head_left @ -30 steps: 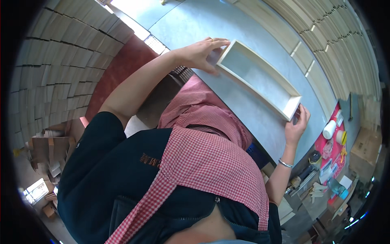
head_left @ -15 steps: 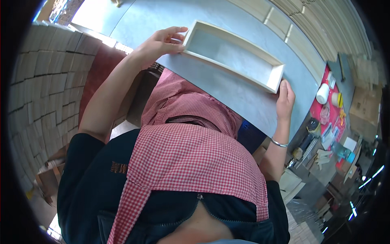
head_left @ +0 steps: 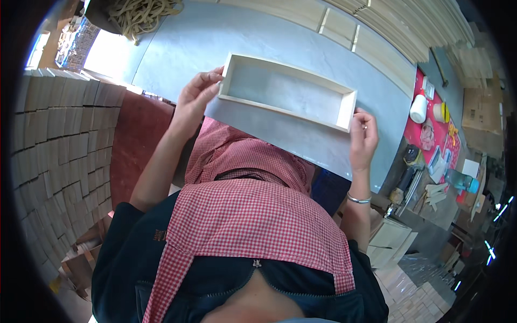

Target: The person is assembling small wooden boxes by applying glue to the edges and then securing the pieces with a pneumatic nail gun.

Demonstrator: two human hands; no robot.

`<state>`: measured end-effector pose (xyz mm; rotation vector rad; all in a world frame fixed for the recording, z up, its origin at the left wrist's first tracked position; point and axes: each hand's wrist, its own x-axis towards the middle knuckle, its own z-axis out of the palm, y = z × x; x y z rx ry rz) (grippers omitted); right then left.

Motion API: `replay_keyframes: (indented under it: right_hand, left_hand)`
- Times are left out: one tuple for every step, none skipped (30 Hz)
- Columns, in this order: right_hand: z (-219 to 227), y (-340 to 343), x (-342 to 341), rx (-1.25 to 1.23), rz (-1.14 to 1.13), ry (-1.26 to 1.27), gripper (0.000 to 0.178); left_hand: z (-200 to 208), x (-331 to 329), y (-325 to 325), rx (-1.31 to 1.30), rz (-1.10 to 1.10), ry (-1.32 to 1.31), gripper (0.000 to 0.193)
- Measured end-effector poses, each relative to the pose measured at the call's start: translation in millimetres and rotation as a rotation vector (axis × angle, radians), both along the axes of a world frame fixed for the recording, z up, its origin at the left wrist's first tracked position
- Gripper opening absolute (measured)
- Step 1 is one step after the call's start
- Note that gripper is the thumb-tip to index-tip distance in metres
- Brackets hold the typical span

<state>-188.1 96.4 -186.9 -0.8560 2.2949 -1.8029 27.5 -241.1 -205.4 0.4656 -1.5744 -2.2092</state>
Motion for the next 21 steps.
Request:
replay_keyframes:
  right_hand:
    - [-1.6, -0.7, 4.9, 0.036, -0.012, -0.037, 0.016]
    - [-3.2, -1.2, 8.9, 0.071, -0.024, -0.073, 0.016]
    - [-5.1, -0.9, 11.3, 0.105, -0.037, -0.109, 0.017]
    - [-6.2, 2.4, 13.3, 0.110, -0.050, -0.104, 0.017]
    - [-7.3, 5.7, 14.8, 0.132, -0.017, -0.089, 0.019]
    - [-8.6, 8.4, 12.4, 0.145, 0.018, -0.070, 0.022]
    - [-9.9, 12.5, 2.6, 0.164, 0.042, -0.032, 0.026]
    - [-10.7, 17.3, -9.2, 0.184, 0.064, 0.008, 0.030]
    - [-12.1, 22.7, -26.7, 0.221, -0.027, 0.108, 0.034]
    - [-13.4, 31.2, -44.3, 0.265, -0.128, 0.206, 0.038]
    - [-15.3, 45.3, -68.2, 0.266, -0.154, 0.234, 0.038]
    - [-15.9, 65.2, -104.4, 0.360, -0.380, 0.443, 0.040]
    - [-16.7, 86.0, -134.4, 0.454, -0.616, 0.640, 0.042]
    - [-20.8, 103.2, -160.7, 0.598, -0.771, 0.615, 0.045]
    - [-20.3, 113.1, -182.9, 0.739, -0.919, 0.582, 0.049]
    - [-15.8, 110.9, -196.8, 0.734, -0.925, 0.585, 0.049]
    - [-12.1, 108.6, -208.9, 0.837, -0.920, 0.309, 0.053]
    - [-10.9, 107.0, -214.1, 0.932, -0.893, 0.028, 0.058]
    - [-11.9, 106.3, -217.2, 0.929, -0.883, 0.032, 0.058]
    - [-15.0, 106.8, -220.1, 0.872, -0.907, 0.015, 0.057]
    - [-19.1, 106.0, -221.8, 0.816, -0.927, -0.002, 0.057]
  left_hand:
    - [0.2, -0.7, 9.1, -0.042, 0.041, -0.035, 0.023]
    - [0.9, -2.5, 16.5, -0.086, 0.082, -0.069, 0.022]
    - [1.9, -5.8, 20.2, -0.130, 0.122, -0.101, 0.020]
    - [1.5, -8.8, 20.2, -0.106, 0.102, -0.092, 0.023]
    - [2.1, -10.4, 17.5, -0.082, 0.081, -0.081, 0.026]
    - [6.5, -8.4, 16.2, -0.087, 0.070, -0.069, 0.026]
    - [7.3, -8.0, 16.2, -0.120, 0.053, -0.102, 0.029]
    - [7.9, -6.3, 16.1, -0.153, 0.038, -0.131, 0.032]
    - [8.3, -3.7, 17.3, -0.145, 0.062, -0.131, 0.034]
    - [6.0, -0.9, 18.4, -0.128, 0.077, -0.129, 0.036]
    - [1.9, 2.5, 17.1, -0.123, 0.088, -0.139, 0.038]
    - [-0.2, 5.1, 18.4, -0.124, 0.091, -0.139, 0.040]
    - [-0.8, 5.0, 19.6, -0.127, 0.088, -0.145, 0.041]
    - [0.0, 1.3, 20.8, -0.131, 0.068, -0.127, 0.041]
    - [0.2, -1.0, 21.5, -0.133, 0.055, -0.130, 0.043]
    - [0.3, 0.6, 22.0, -0.137, 0.055, -0.141, 0.044]
    - [0.3, 1.4, 22.5, -0.140, 0.055, -0.154, 0.046]
    - [0.2, 4.8, 23.1, -0.141, 0.062, -0.173, 0.047]
    - [0.3, 6.7, 23.8, -0.142, 0.073, -0.175, 0.047]
    - [0.7, 5.9, 24.7, -0.151, 0.075, -0.173, 0.048]
    - [0.8, 5.4, 25.8, -0.160, 0.080, -0.174, 0.049]
